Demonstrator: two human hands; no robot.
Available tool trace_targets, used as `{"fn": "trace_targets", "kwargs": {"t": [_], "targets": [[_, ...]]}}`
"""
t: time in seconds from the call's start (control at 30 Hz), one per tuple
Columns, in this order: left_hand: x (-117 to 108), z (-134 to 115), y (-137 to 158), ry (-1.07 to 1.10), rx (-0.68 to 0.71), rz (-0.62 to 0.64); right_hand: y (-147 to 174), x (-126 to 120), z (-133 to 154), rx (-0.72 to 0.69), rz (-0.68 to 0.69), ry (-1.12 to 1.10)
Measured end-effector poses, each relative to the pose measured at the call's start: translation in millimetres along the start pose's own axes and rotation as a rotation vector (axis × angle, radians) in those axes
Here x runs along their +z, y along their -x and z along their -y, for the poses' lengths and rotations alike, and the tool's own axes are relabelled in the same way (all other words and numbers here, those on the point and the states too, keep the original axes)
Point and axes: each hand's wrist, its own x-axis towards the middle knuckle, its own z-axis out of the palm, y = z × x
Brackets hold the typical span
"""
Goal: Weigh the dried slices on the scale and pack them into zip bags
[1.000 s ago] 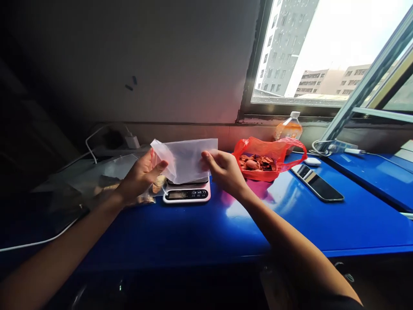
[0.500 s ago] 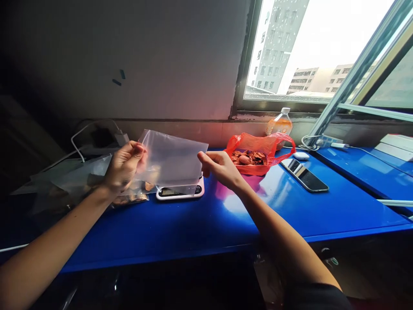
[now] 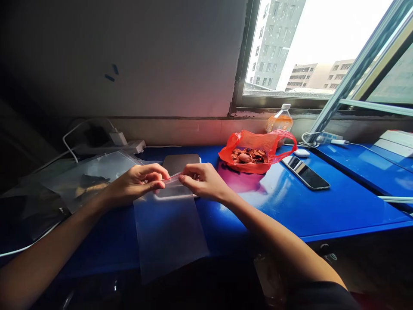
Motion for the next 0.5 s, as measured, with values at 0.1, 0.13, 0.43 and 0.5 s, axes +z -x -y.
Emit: {"fn": "trace_targets", "kwargs": {"t": [0.1, 0.13, 0.43, 0.5], "targets": [[-4, 3, -1, 0.082, -0.071, -0.12, -3, -6, -4, -0.003, -0.122, -0.012], [-6, 5, -1, 0.105, -0.102, -0.17, -4, -8, -6, -0.009, -0.176, -0.015], [-9, 7, -2, -0.031, -0.112, -0.362, -8, -23, -16, -0.052, -0.312, 0.144], [-4, 6, -2, -0.19, -0.071, -0.386, -6, -18, -16, -0.131, -0.351, 0.338]]}}
